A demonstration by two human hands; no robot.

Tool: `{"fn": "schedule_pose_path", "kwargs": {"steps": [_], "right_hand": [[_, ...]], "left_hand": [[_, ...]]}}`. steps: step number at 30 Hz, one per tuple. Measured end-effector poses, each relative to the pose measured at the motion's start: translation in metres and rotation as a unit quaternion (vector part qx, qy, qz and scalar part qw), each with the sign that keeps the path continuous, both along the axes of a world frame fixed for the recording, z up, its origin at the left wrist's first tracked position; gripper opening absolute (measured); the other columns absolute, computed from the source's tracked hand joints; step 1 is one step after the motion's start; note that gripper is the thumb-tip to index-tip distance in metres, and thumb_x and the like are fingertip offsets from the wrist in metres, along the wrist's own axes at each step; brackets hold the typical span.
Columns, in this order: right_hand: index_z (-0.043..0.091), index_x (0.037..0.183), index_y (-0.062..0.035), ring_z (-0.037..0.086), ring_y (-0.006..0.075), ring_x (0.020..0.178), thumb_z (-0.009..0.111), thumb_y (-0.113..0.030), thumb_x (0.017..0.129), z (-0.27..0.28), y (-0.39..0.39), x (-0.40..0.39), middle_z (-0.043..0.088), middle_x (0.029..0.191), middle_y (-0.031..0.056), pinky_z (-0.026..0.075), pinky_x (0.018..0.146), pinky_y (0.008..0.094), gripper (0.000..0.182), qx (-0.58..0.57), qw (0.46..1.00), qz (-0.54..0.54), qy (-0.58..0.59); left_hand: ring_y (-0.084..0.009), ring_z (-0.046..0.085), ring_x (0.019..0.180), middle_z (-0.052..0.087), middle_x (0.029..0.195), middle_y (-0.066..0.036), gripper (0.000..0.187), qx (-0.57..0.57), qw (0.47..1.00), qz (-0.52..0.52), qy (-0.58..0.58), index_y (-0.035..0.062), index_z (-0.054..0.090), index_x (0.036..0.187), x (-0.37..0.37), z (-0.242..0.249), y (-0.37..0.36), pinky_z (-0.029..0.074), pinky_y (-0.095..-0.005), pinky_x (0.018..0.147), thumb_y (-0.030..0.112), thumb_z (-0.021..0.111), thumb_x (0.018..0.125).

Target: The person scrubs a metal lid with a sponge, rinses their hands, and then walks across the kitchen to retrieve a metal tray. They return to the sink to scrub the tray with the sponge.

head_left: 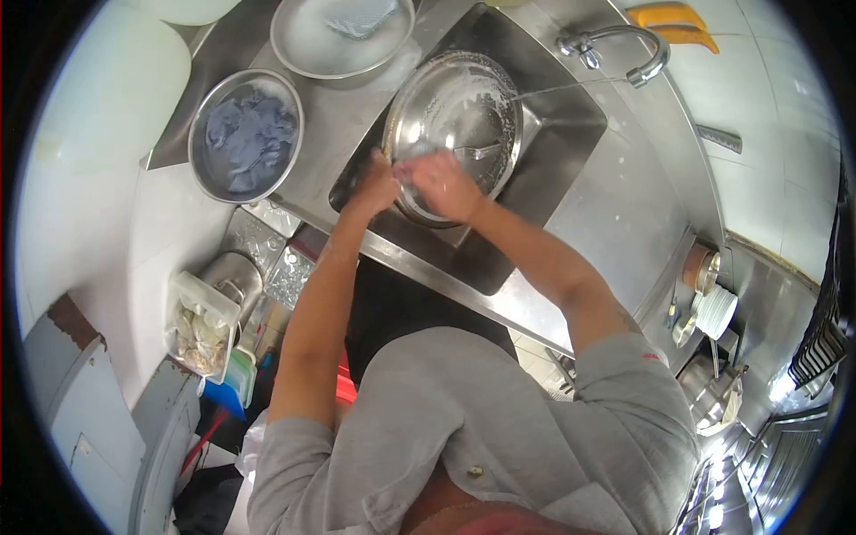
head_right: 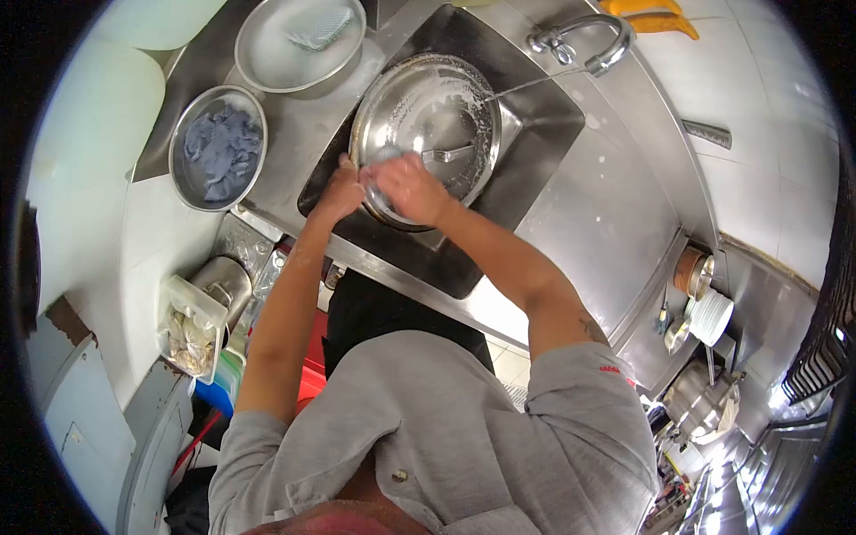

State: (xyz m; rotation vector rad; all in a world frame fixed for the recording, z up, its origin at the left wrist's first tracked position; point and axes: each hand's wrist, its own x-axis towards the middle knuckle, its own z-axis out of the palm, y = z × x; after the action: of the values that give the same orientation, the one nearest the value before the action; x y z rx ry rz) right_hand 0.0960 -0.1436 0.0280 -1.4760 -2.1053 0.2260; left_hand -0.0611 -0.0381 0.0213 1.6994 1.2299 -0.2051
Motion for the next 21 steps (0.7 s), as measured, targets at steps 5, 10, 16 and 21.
{"fn": "schedule_pose_path", "kwargs": {"steps": [5,10,16,21], "right_hand": [[0.057,0.092,-0.0024,0.056,0.0375,0.096,0.059,-0.002,0.076,-0.035,0.078,0.101,0.059,0.096,0.0168,0.043,0.087,0.0472,0.015,0.007,0.907,-0.42,0.041],[0.059,0.093,-0.0014,0.058,0.0382,0.096,0.066,-0.005,0.077,-0.037,0.046,0.112,0.06,0.096,0.0207,0.044,0.088,0.0469,0.018,0.055,0.951,-0.302,0.034],[0.06,0.089,-0.0008,0.059,0.0397,0.09,0.056,-0.011,0.085,-0.287,-0.072,0.174,0.062,0.089,0.0179,0.046,0.085,0.0446,0.011,-0.267,0.809,-0.508,0.128],[0.052,0.089,0.0024,0.053,0.0435,0.097,0.056,-0.001,0.077,-0.081,-0.062,-0.053,0.055,0.092,0.0248,0.041,0.083,0.0524,0.013,-0.121,0.673,-0.711,0.167]], "left_hand": [[-0.0481,0.057,0.113,0.058,0.118,-0.036,0.054,0.035,0.999,-0.026,0.0,-0.009,0.038,0.126,0.001,-0.009,-0.002,0.046,-0.0489,0.096,0.023,0.061,0.09],[-0.0467,0.059,0.111,0.061,0.114,-0.034,0.051,0.081,0.996,-0.021,-0.017,-0.0106,0.045,0.119,0.004,-0.005,-0.004,0.046,-0.0499,0.096,0.026,0.064,0.089],[-0.0357,0.069,0.089,0.066,0.103,-0.025,0.045,-0.043,0.998,0.024,-0.027,-0.0089,0.049,0.118,0.009,0.007,0.004,0.055,-0.0441,0.073,0.022,0.064,0.089],[-0.0214,0.065,0.073,0.067,0.096,-0.014,0.037,-0.122,0.988,0.048,-0.078,-0.0045,0.056,0.116,0.003,0.005,0.013,0.053,-0.0378,0.06,0.019,0.065,0.088]]}}
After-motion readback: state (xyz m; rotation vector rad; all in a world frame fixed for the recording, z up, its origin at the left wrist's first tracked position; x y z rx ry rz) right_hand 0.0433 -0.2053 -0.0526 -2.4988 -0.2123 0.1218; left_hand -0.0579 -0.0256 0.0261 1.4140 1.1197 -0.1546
